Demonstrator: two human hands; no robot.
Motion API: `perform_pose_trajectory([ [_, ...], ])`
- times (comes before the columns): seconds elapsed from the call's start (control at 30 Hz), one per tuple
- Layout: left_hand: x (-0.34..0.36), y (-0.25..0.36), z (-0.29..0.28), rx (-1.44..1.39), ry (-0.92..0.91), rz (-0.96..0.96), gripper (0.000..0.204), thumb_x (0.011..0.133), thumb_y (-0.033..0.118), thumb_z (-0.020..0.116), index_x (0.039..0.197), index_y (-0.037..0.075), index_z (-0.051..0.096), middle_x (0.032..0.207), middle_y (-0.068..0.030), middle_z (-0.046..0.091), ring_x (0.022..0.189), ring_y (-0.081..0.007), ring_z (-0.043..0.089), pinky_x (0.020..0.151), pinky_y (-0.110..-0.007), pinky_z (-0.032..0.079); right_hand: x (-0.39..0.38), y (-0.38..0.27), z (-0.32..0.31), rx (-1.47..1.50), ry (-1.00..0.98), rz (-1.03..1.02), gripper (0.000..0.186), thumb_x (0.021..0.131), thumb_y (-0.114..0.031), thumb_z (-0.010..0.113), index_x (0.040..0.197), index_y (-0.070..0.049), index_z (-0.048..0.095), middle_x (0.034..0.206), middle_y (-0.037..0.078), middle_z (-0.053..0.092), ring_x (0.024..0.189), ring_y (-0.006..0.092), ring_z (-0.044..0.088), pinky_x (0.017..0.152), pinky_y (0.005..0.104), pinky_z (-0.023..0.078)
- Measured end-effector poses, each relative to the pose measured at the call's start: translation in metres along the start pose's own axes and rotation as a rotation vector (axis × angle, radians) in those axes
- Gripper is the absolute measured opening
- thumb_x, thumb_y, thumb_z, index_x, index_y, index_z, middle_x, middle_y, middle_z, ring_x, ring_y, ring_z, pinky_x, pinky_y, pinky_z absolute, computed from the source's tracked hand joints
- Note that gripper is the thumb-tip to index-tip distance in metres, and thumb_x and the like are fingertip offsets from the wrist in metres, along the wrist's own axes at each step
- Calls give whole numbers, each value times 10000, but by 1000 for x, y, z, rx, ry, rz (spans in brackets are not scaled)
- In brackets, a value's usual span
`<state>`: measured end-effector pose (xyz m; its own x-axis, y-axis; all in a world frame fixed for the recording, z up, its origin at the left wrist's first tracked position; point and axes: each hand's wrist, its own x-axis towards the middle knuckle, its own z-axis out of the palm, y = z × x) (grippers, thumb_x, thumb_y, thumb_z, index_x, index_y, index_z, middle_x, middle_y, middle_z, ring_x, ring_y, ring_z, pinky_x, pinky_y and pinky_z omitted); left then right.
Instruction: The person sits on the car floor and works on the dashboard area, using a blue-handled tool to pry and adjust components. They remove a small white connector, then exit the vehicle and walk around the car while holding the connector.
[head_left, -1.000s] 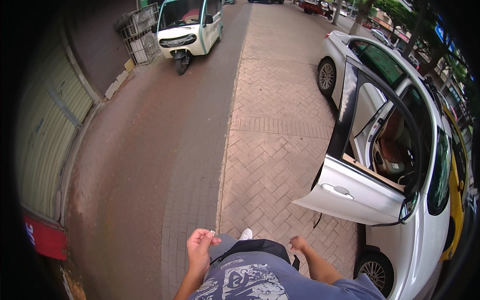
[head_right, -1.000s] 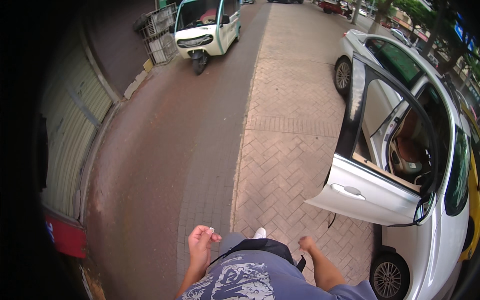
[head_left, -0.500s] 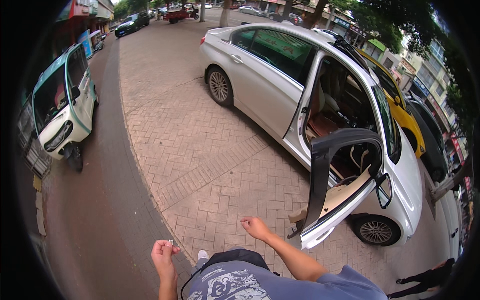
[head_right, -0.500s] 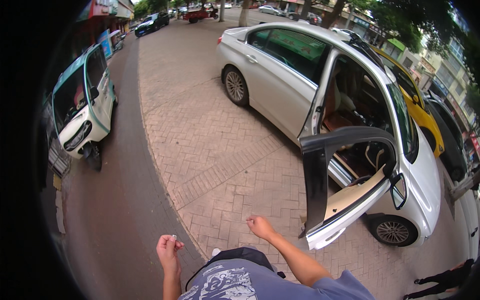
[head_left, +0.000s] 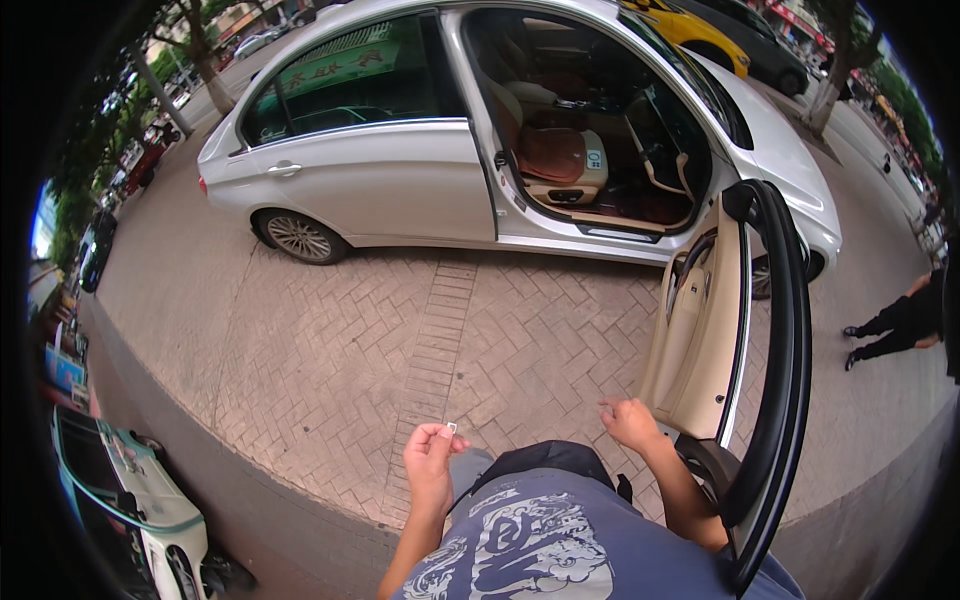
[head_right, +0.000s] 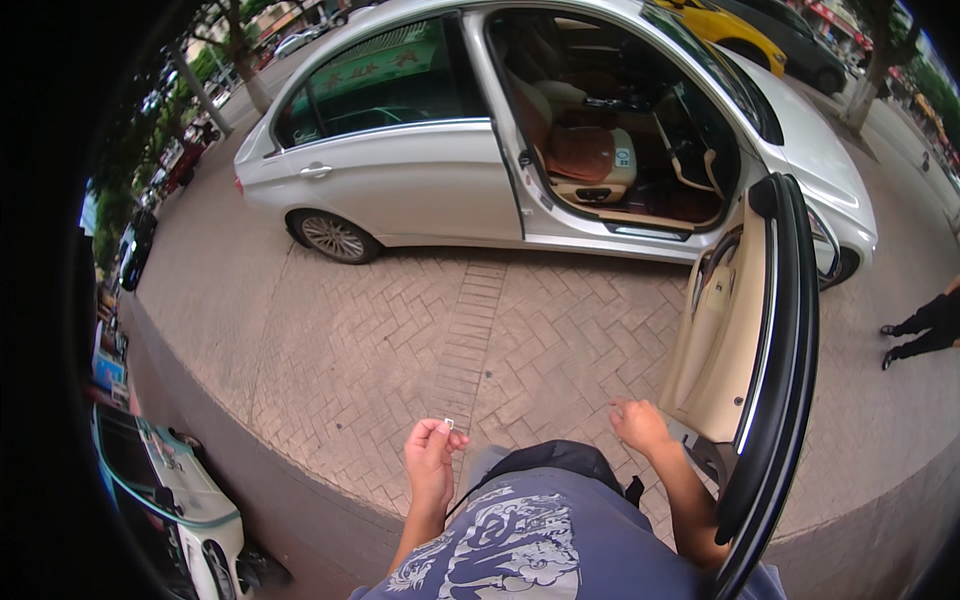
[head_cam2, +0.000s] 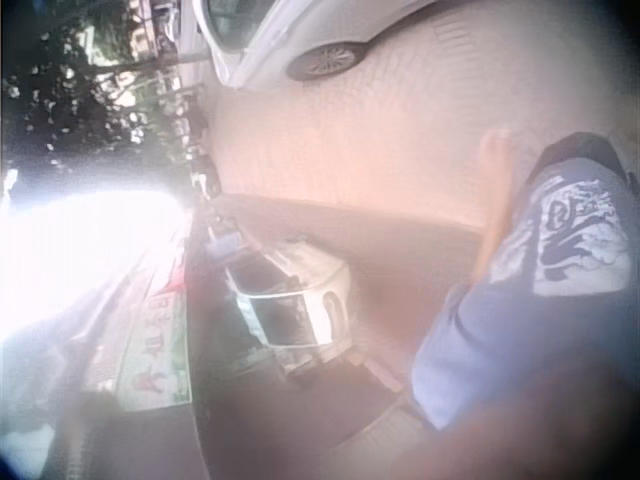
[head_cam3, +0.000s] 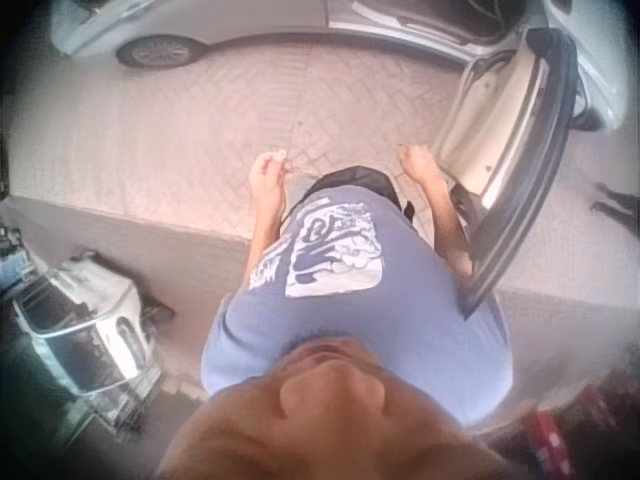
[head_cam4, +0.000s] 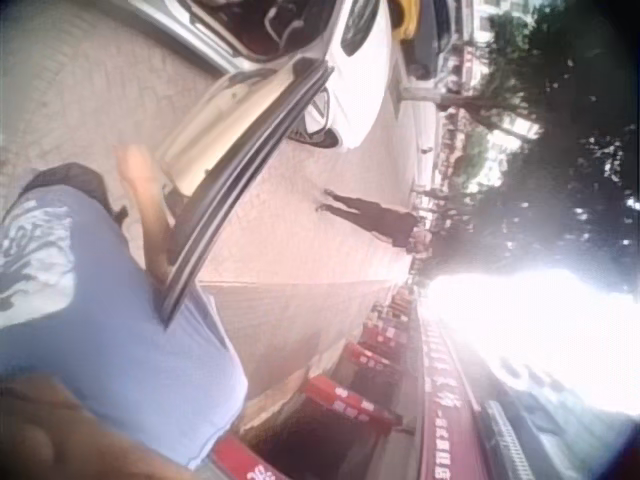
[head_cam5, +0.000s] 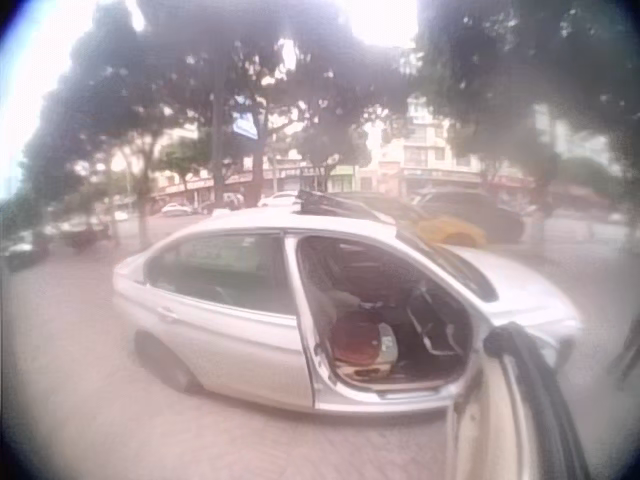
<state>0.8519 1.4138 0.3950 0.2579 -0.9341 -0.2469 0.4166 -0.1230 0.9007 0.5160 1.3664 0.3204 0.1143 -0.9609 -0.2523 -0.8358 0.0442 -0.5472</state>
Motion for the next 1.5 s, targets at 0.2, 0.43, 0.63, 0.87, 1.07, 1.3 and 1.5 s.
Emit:
perform_pose_trajectory([
  [0.2, 181, 16, 14, 121, -215, -132, 90, 947, 86, 588, 913, 3, 585, 746, -58, 621, 713, -158, 622, 699, -279, 493, 59, 29, -61, 65, 367, 428, 258, 855, -162, 604, 1060, -33, 693, 708, 229, 646, 716, 391, 653, 714, 452, 523],
  [0.43, 419, 53, 70, 164, -374, -100, 89, 948, 96, 590, 907, 17, 582, 733, -48, 612, 696, -137, 610, 704, -276, 503, 171, 61, -1, 165, 415, 811, 261, 833, -132, 625, 1025, 24, 708, 763, 196, 708, 718, 272, 722, 704, 364, 566],
  [0.63, 521, 51, 107, 137, -195, -169, 87, 937, 90, 594, 885, 26, 567, 718, -52, 603, 676, -140, 599, 699, -283, 500, 383, 79, -19, 67, 87, 573, 307, 824, -211, 606, 1040, -15, 703, 801, 172, 718, 797, 268, 717, 773, 359, 549],
  [0.87, 547, -67, 114, 156, 485, -247, 117, 938, 114, 618, 893, 30, 551, 710, -68, 616, 656, -141, 600, 685, -280, 496, 817, 240, -57, -93, 124, 426, 339, 828, -276, 625, 1062, -43, 701, 996, 233, 696, 994, 387, 659, 903, 435, 514],
  [1.07, 499, -151, 238, 341, 892, -593, 180, 955, 197, 602, 982, 21, 630, 865, -90, 656, 796, -189, 636, 725, -310, 519, 1097, 359, -67, -319, 168, 512, 492, 873, -310, 587, 1227, 29, 549, 1279, 269, 532, 1146, 458, 544, 960, 490, 469],
  [1.3, 526, -165, 327, 482, 843, -680, 173, 977, 184, 568, 960, 14, 598, 798, -94, 636, 759, -190, 624, 724, -316, 517, 1168, 373, -52, -488, 217, 667, 852, 853, -564, 615, 1351, 70, 342, 1363, 240, 383, 1269, 400, 394, 967, 517, 446],
  [1.5, 493, -169, 333, 264, 1008, -546, 116, 963, 104, 590, 905, 9, 558, 727, -82, 628, 696, -170, 629, 701, -286, 512, 1130, 424, -80, -124, 83, 475, 646, 755, -527, 744, 893, 95, 636, 843, 201, 664, 886, 310, 663, 739, 440, 525],
])
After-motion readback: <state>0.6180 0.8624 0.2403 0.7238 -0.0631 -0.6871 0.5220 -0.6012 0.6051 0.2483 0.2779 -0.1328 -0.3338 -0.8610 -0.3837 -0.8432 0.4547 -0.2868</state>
